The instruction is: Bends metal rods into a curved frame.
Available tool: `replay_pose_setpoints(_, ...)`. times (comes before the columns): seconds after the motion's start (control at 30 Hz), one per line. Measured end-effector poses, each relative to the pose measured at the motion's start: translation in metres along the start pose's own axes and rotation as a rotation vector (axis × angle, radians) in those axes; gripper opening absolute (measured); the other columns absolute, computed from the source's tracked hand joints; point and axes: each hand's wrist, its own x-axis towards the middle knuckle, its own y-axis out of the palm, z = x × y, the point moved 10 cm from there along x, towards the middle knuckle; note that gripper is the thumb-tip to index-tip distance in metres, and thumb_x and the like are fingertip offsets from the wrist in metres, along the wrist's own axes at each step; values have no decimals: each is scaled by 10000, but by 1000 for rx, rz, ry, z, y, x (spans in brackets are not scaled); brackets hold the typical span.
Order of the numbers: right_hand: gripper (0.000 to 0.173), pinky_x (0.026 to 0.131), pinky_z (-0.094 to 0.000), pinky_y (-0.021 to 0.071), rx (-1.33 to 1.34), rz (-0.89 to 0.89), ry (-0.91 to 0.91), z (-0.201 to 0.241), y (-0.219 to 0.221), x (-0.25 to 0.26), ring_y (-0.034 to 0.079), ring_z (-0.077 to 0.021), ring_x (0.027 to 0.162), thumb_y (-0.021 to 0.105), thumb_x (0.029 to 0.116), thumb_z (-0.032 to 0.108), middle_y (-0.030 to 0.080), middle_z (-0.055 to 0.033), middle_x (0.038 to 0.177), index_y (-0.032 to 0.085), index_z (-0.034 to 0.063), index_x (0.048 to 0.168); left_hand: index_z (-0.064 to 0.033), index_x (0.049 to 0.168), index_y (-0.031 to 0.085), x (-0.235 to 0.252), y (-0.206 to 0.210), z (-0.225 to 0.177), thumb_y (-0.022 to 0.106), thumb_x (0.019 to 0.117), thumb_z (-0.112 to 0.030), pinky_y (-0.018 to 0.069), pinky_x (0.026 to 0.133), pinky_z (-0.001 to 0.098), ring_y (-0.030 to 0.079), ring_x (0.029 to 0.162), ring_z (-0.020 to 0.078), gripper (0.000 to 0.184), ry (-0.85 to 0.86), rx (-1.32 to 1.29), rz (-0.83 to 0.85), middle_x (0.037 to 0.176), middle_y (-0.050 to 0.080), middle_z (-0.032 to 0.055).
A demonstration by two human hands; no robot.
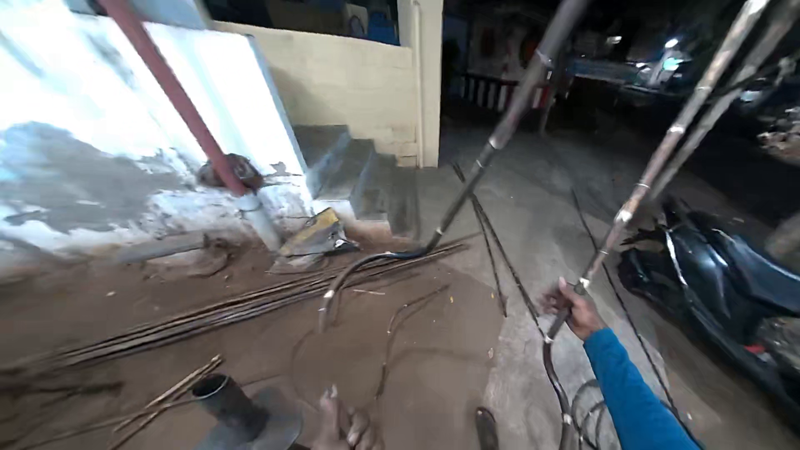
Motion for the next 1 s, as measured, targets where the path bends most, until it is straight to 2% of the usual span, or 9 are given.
replay_pose_setpoints(0.1,559,348,-253,386,186,-96,-41,-3,-4,-14,377,-88,352,403,1078,519,406,29,489,482,150,667,-99,1310,537,28,-12,-12,460,1098,-404,575,532,344,637,613,160,380,176,514,-301,831,645,64)
replay_pose_setpoints(0.17,575,326,-258,342,158,-204,-78,9,-4,-22,315,-84,331,433,1076,511,338,40,461,426,157,622,-56,1594,273,30,27,-28,658,965,-473,536,987,449,601,1212,222,847,343,889,-272,1427,548,142)
replay_pose_setpoints(0.23,567,328,-274,357,184,-271,-113,29,13,-37,333,-90,337,456,1068,521,354,37,469,439,148,640,-28,1594,253,11,112,-24,660,900,-639,481,1098,508,491,1391,304,1009,551,1061,-127,1554,434,198)
replay_pose_setpoints(0.4,707,768,-329,600,302,230,-568,114,91,-67,698,-138,854,426,938,778,742,-14,997,721,183,1181,-16,1479,479,-35,310,94,733,892,-578,603,905,369,678,1063,139,852,549,1043,401,1229,684,83)
replay_pose_setpoints(0.47,684,971,-374,564,2,75,-751,136,53,-33,647,-158,1170,368,1011,704,669,-12,1318,633,166,1340,-52,1081,679,-34,316,98,766,910,-465,526,510,267,593,588,78,455,719,1013,204,758,660,1)
replay_pose_setpoints(0.6,1078,1133,-585,416,-399,-214,-534,97,-50,106,430,-386,1416,816,796,590,417,-258,1538,326,-21,1537,-108,829,654,-43,300,71,660,966,-535,421,411,198,468,457,5,449,1065,1136,-154,589,539,-76)
replay_pose_setpoints(0.7,680,802,-442,644,-247,-71,-259,45,-62,151,735,-226,918,813,868,428,724,-110,1077,532,35,1347,-111,824,656,-33,276,75,615,998,-514,390,408,190,431,444,-1,441,1032,1112,-275,570,494,-93)
replay_pose_setpoints(0.77,416,457,-342,507,-96,-88,-196,30,-65,145,534,-151,480,681,968,491,546,-19,622,656,77,996,-110,814,657,-28,254,74,613,1003,-487,392,393,233,430,424,38,424,995,1070,-333,555,486,-75)
replay_pose_setpoints(1.0,303,385,-248,395,138,3,-448,90,-82,76,404,-53,414,599,1023,454,435,101,550,602,236,812,-200,764,618,-67,180,65,621,995,-509,417,370,267,448,391,60,385,979,682,-435,519,481,-75)
